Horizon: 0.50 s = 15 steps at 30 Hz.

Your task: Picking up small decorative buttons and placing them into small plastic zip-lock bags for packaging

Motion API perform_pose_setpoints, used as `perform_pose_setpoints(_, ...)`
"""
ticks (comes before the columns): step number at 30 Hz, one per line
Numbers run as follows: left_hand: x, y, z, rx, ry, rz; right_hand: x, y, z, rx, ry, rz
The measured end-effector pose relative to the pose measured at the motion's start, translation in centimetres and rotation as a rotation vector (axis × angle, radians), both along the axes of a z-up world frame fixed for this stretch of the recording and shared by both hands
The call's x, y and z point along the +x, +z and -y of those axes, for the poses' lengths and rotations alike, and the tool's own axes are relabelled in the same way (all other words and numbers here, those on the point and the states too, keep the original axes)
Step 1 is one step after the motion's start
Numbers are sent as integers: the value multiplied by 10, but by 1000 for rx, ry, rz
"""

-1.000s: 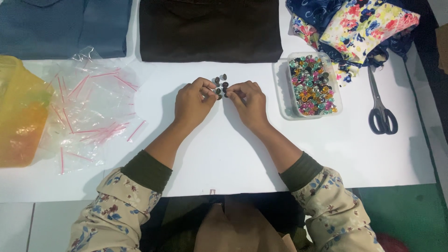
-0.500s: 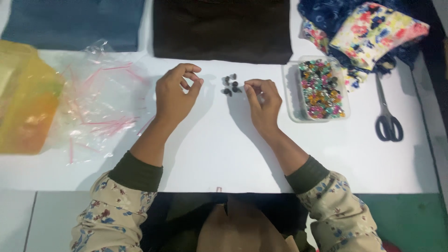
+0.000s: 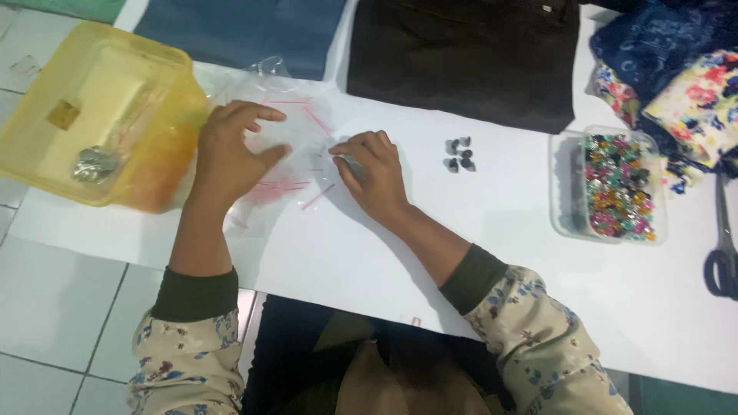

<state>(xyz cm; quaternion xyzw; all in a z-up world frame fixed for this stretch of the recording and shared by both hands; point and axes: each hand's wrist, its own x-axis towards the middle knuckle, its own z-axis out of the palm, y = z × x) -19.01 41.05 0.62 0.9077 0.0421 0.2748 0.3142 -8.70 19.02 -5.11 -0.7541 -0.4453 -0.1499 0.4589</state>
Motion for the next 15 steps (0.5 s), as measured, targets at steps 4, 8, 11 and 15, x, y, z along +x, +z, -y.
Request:
perform_pose_setpoints(4,-12,-9,-2,35,-41,-41,9,-4,-31,-116,-24,-81)
perform_pose_setpoints(8,-9,-25,6,133,26,-80,23,-11,-50,-287,-173,-108)
perform_pose_setpoints(11,-6,-29,7,191,47,-89,31,-16,-51,-334,-184,-132)
perform_pose_setpoints(15,-4,-30,6,244,69,-142,33,-17,-41,-167,-136,-128)
